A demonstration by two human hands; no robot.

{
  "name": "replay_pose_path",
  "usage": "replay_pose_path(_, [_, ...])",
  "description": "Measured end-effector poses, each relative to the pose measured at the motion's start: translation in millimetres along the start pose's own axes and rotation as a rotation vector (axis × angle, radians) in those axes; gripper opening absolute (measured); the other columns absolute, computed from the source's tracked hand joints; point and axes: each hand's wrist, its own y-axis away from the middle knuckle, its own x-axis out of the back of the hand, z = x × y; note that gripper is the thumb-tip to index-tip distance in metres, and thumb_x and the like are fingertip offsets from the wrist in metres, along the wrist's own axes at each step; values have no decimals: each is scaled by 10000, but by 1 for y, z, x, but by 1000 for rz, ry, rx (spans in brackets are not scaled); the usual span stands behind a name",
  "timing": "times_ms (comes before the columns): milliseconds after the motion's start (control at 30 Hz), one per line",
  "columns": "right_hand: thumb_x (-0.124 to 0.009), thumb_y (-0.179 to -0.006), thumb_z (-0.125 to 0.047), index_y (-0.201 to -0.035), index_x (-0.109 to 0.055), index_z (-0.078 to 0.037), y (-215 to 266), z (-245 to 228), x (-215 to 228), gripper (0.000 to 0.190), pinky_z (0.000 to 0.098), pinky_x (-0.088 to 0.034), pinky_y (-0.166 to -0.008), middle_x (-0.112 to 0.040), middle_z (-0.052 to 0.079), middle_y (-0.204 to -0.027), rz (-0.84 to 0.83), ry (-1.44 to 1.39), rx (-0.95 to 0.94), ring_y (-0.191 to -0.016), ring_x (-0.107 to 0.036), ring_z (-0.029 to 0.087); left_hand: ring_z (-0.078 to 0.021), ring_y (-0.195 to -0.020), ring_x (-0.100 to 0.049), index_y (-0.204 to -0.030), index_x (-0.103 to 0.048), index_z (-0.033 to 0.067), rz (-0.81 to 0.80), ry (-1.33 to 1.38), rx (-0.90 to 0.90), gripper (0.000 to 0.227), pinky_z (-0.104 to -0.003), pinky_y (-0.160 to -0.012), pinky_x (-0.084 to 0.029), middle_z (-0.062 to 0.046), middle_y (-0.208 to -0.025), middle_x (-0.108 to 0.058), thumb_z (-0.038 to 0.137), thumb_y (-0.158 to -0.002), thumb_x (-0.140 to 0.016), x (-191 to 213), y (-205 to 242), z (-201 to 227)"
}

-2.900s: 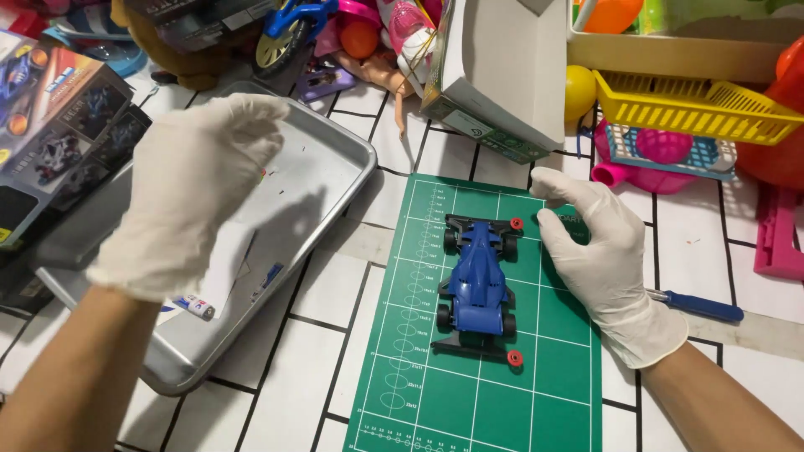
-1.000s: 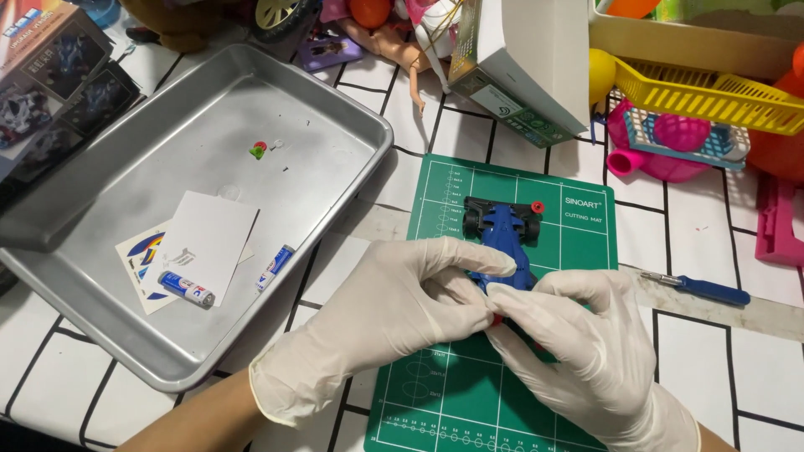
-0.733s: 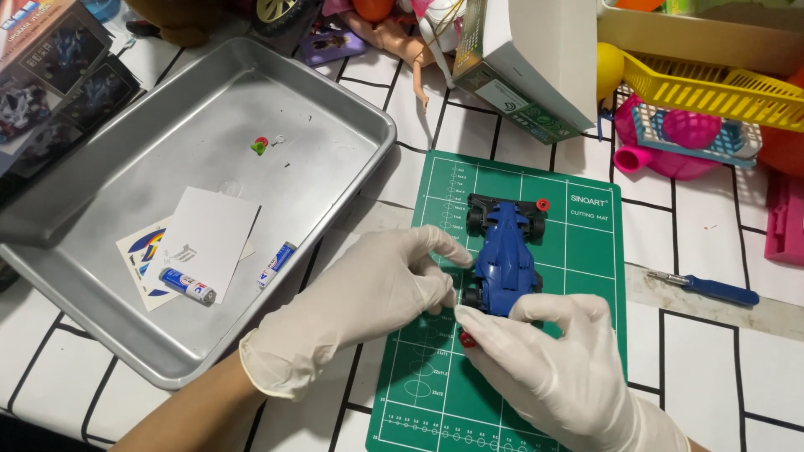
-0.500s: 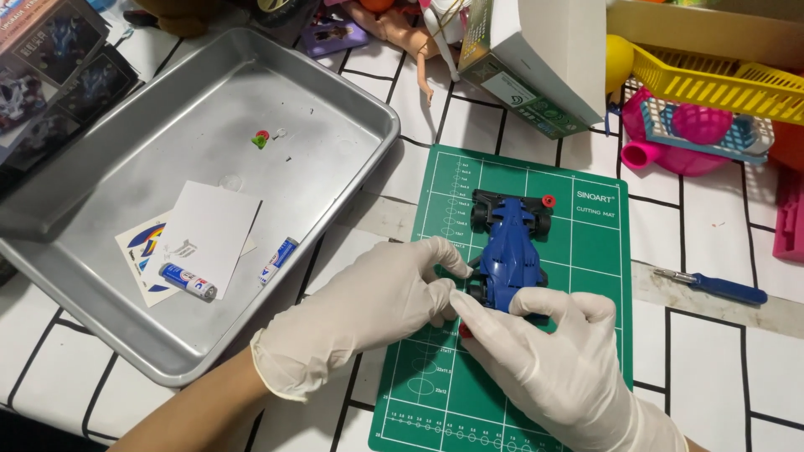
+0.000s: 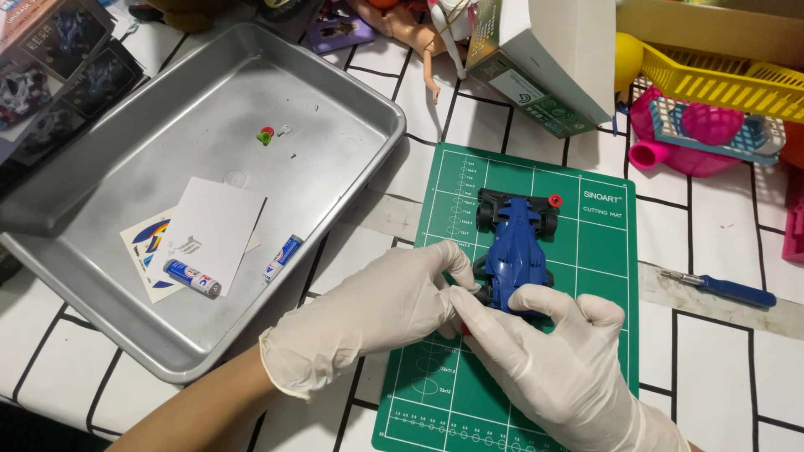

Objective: The person assembles a blue toy car on a green cutting mat. They attach the blue body shell to the chassis, apply a sticker to the rear, and then install four red wheels using a screwdriver to secure them.

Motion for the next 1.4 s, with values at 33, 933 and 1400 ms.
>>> replay_pose_path(33, [-624,-1083,-248,-1437,-573,-213,0,0,0,359,383,-290,-870,-653,-230,-837,-11,-9,-8,-950,-642,210,-168,-823,-661,-1072,-604,164,0,1,-6,279,-268,-762,-484,-92,-906,-756,89,-876,-420,0,0,0])
replay_pose_path(933, [-679,-994,-107,-1430,-519,55,18,58,-8,492,450,-521,-1097,-735,191,-1235,182,-376,-292,-1211,-665,338,-99,-820,-666,-1278,-699,312,354,-29,16,341,-236,-779,-564,30,-983,-786,294,-939,-672,22,39,22])
replay_pose_path(1400, [-630,-963,-7,-1449,-525,-17,0,61,-15,497,378,-504,-1071,-694,152,-1292,183,-740,-668,-1170,-680,256,-316,-960,-698,-1165,-770,260,971,-773,106,358,-477,-734,-544,-25,-998,-778,352,-823,-722,186,-50,-73])
